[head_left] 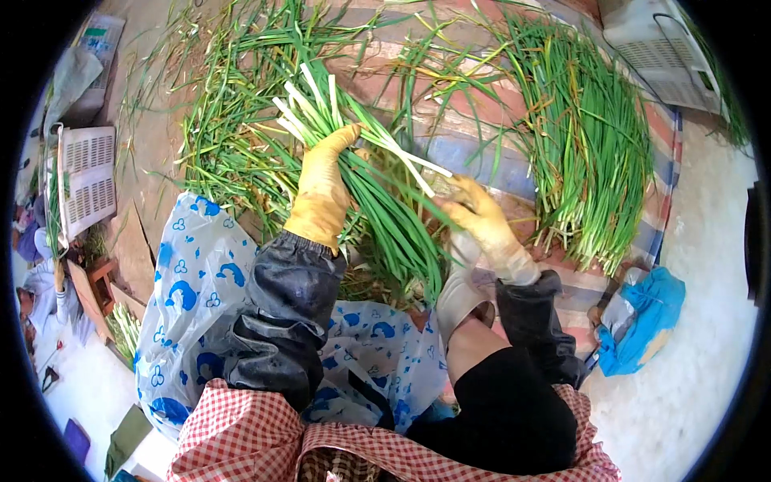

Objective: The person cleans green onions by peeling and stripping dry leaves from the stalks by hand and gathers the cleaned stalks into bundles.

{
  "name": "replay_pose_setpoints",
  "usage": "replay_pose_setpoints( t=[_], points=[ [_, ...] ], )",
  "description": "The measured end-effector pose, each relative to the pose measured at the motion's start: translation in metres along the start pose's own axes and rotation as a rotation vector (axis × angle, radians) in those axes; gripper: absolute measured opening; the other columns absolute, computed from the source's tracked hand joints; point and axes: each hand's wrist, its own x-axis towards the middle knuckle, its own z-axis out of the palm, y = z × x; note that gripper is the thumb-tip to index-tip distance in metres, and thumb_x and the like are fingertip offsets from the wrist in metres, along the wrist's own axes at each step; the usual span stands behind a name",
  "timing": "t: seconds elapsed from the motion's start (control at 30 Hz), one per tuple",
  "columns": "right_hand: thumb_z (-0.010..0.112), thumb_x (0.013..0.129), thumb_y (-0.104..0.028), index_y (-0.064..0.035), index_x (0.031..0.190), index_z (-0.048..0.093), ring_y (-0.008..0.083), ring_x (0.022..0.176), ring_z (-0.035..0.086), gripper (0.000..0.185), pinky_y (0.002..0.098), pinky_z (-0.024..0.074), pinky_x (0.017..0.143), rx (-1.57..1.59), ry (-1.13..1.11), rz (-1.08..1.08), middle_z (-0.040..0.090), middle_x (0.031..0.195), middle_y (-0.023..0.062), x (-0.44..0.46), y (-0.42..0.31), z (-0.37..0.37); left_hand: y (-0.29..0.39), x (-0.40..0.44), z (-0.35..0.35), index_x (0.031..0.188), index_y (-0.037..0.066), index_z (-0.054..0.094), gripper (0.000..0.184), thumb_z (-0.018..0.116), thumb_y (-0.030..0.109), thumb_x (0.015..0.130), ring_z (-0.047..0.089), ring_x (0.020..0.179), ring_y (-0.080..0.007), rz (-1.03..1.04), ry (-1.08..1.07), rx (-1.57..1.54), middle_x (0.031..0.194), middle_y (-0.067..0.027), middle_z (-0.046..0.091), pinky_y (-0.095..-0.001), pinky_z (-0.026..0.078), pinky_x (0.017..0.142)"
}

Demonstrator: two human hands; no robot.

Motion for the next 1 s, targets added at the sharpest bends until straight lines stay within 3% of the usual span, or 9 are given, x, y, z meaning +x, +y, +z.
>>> replay_pose_setpoints(
  t=[0.23,0.4,0.5,0.6,0.67,0.73,0.8,0.87,1.0],
  points=[
    [0.052,0.095,-0.017,-0.0133,0.136,0.042,0.0013,0.054,0.046,0.043,0.0142,0.0329,0.046,0.378,0.069,0.028,0.065,0.077,-0.0014,0.015,-0.053,0.026,-0.032,-0.003,0.015,0.091,0.005,0.065,0.017,0.068,0.015,0.078,0.054,0.056,-0.0167,-0.105,-0.011,0.1,0.074,-0.0043,0.061,-0.0307,0.047,0.05],
    [0.051,0.096,-0.02,-0.0094,0.124,0.051,0.006,0.054,0.052,0.03,0.0187,0.0369,0.042,0.25,-0.018,0.266,0.058,0.078,-0.0036,-0.006,-0.065,0.046,-0.024,-0.014,0.028,0.09,0.004,0.065,0.014,0.068,0.009,0.077,0.056,0.055,-0.0181,-0.165,-0.097,0.072,0.072,-0.0064,0.062,-0.0314,0.046,0.047],
    [0.053,0.094,-0.02,-0.0084,0.104,0.06,0.006,0.051,0.047,0.016,0.0191,0.0354,0.041,0.373,0.266,0.079,0.052,0.067,-0.004,0.003,-0.044,0.031,-0.013,-0.008,0.02,0.095,0.003,0.065,0.02,0.067,0.015,0.079,0.057,0.056,-0.0147,-0.053,-0.114,0.328,0.072,-0.0044,0.063,-0.0285,0.047,0.047],
    [0.051,0.093,-0.021,-0.0052,0.095,0.06,0.0131,0.054,0.051,0.019,0.0279,0.041,0.05,0.018,0.66,-0.124,0.056,0.064,0.0042,0.026,-0.017,-0.045,0.036,-0.002,0.002,0.101,0.003,0.064,0.026,0.063,0.02,0.082,0.06,0.065,-0.0135,-0.002,-0.218,0.447,0.093,-0.0075,0.067,-0.0277,0.05,0.05],
    [0.053,0.091,-0.018,-0.0066,0.097,0.064,0.0178,0.061,0.059,0.018,0.0334,0.0461,0.057,-0.583,0.819,-0.147,0.062,0.069,0.0098,0.014,-0.035,-0.071,0.063,-0.008,-0.003,0.101,0.002,0.063,0.025,0.061,0.018,0.082,0.063,0.077,-0.0187,-0.034,-0.306,0.349,0.102,-0.0103,0.066,-0.031,0.052,0.057],
    [0.053,0.087,-0.02,-0.0111,0.095,0.066,0.0301,0.069,0.063,0.017,0.0383,0.0479,0.062,-1.0,0.676,0.024,0.065,0.076,0.0124,-0.001,-0.054,-0.081,0.085,-0.017,0.001,0.101,0.002,0.062,0.026,0.062,0.02,0.081,0.06,0.093,-0.0219,-0.144,-0.488,0.414,0.118,-0.0149,0.06,-0.0338,0.048,0.08],
    [0.054,0.084,-0.02,-0.0123,0.093,0.066,0.0327,0.073,0.062,0.017,0.0395,0.0483,0.062,-1.405,-0.004,0.141,0.065,0.079,0.0137,-0.022,-0.104,-0.061,0.095,-0.026,0.014,0.104,0.001,0.061,0.031,0.063,0.019,0.08,0.059,0.091,-0.0183,-0.131,-0.679,0.634,0.122,-0.0146,0.058,-0.03,0.046,0.082],
    [0.054,0.082,-0.02,-0.0123,0.092,0.066,0.0331,0.072,0.063,0.017,0.0409,0.049,0.063,-1.281,-0.382,-0.333,0.065,0.077,0.0127,-0.036,-0.124,-0.04,0.086,-0.048,0.042,0.106,-0.001,0.061,0.035,0.064,0.019,0.077,0.058,0.089,-0.0153,-0.03,-0.803,0.725,0.124,-0.014,0.057,-0.0279,0.045,0.081],
    [0.058,0.079,-0.021,-0.0118,0.091,0.066,0.0317,0.073,0.063,0.017,0.0404,0.0498,0.064,-1.073,-0.381,-0.274,0.064,0.074,0.0107,-0.013,-0.165,-0.029,0.029,-0.041,0.05,0.106,-0.001,0.061,0.035,0.07,0.013,0.075,0.062,0.082,-0.0178,-0.385,-1.022,0.815,0.088,-0.0078,0.065,-0.0281,0.046,0.081]
  ],
)
